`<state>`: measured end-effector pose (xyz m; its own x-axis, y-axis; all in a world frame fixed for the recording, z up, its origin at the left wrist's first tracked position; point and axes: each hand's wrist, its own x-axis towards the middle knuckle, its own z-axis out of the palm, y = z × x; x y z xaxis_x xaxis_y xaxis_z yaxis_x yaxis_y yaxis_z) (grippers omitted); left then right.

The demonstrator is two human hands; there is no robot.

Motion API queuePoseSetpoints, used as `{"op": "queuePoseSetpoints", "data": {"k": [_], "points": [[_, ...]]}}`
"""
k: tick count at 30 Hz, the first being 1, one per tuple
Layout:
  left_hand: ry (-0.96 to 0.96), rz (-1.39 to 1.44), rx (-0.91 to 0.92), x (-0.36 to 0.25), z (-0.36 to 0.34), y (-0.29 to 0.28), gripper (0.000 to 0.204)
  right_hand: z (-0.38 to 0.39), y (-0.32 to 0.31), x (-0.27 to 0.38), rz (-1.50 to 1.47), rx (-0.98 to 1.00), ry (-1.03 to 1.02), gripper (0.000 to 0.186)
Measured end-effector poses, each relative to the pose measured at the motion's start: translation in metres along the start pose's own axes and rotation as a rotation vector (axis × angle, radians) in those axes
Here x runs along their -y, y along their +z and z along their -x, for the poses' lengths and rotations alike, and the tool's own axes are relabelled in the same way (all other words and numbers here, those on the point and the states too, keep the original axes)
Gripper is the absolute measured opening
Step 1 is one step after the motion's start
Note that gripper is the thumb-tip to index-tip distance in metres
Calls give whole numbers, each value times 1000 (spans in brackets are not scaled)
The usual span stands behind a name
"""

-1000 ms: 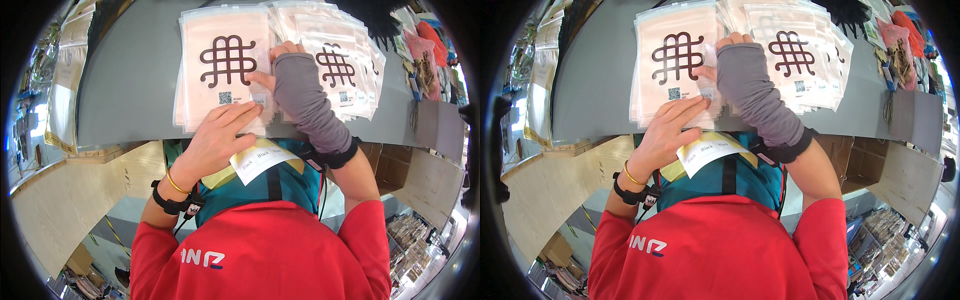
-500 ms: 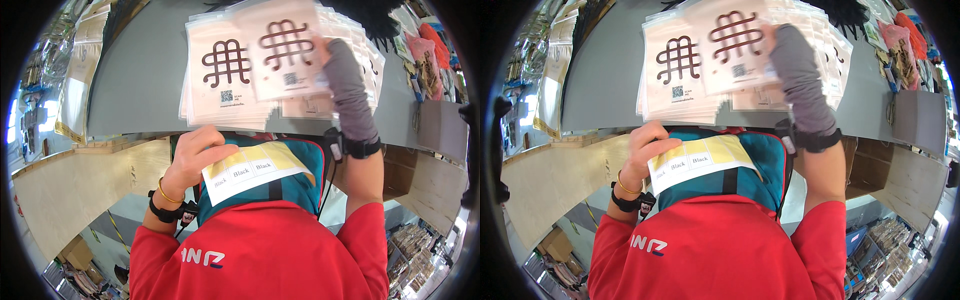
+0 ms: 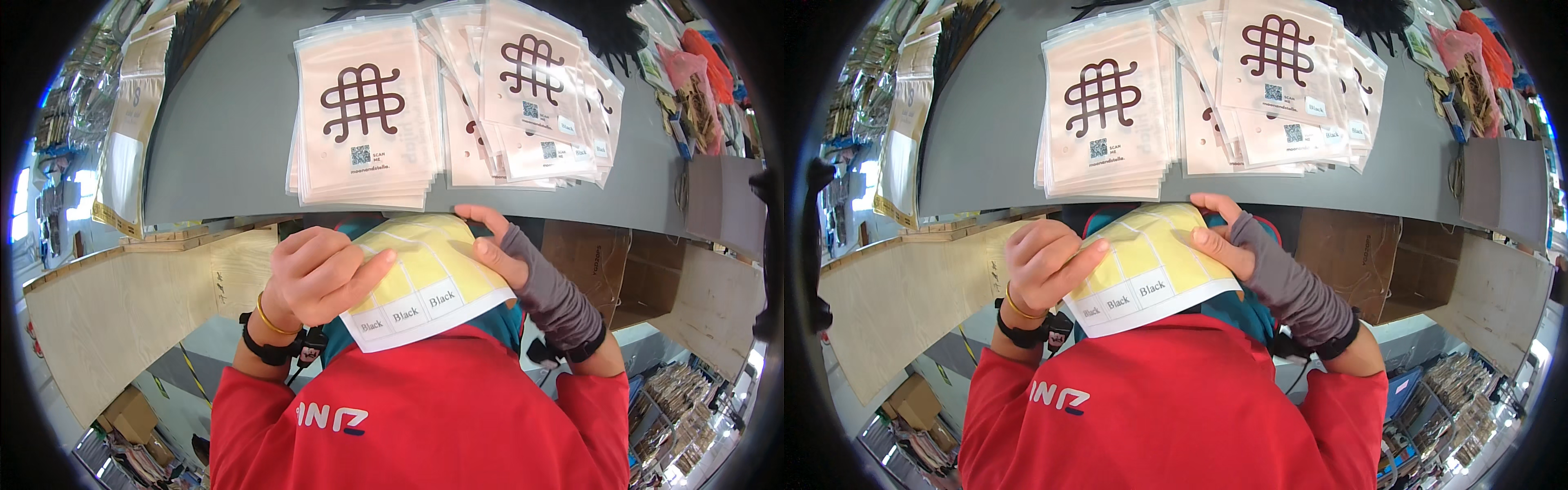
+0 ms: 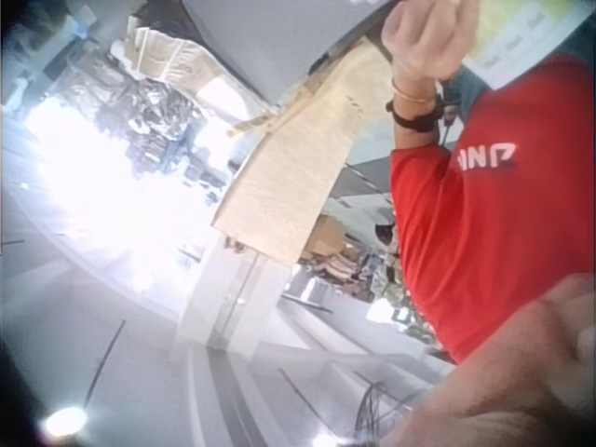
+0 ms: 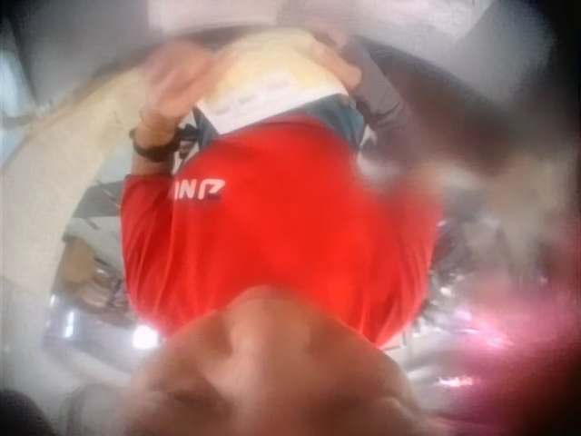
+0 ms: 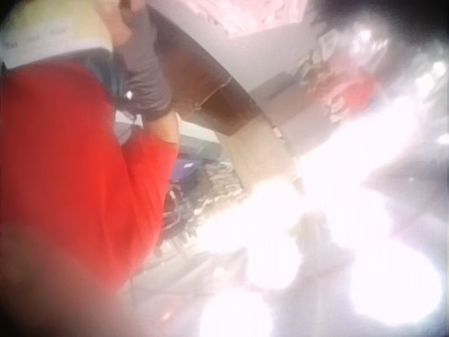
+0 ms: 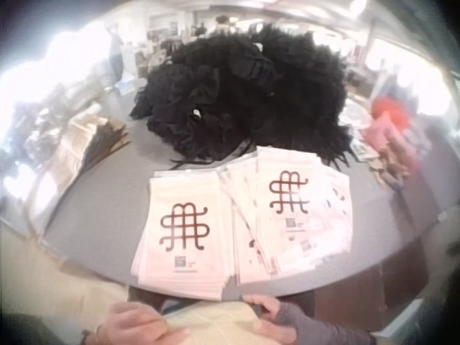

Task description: The person repeatedly peels small labels from a roll and affixes them to the front of clear plastic bags containing black hair extensions. The labeled bags are stacked on the table as the task proceeds.

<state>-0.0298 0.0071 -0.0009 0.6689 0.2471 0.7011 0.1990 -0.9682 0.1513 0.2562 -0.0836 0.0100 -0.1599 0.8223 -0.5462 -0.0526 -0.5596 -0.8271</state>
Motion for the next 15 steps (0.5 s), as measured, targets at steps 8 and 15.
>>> {"op": "queuePoseSetpoints", "data": {"k": [8, 15], "points": [[-259, 338, 45, -11, 5, -2, 43, -3, -7, -24, -184, -181, -125, 57], [-262, 282, 72, -19, 6, -8, 43, 15, 16, 29, 1418, -518, -741, 45]]}}
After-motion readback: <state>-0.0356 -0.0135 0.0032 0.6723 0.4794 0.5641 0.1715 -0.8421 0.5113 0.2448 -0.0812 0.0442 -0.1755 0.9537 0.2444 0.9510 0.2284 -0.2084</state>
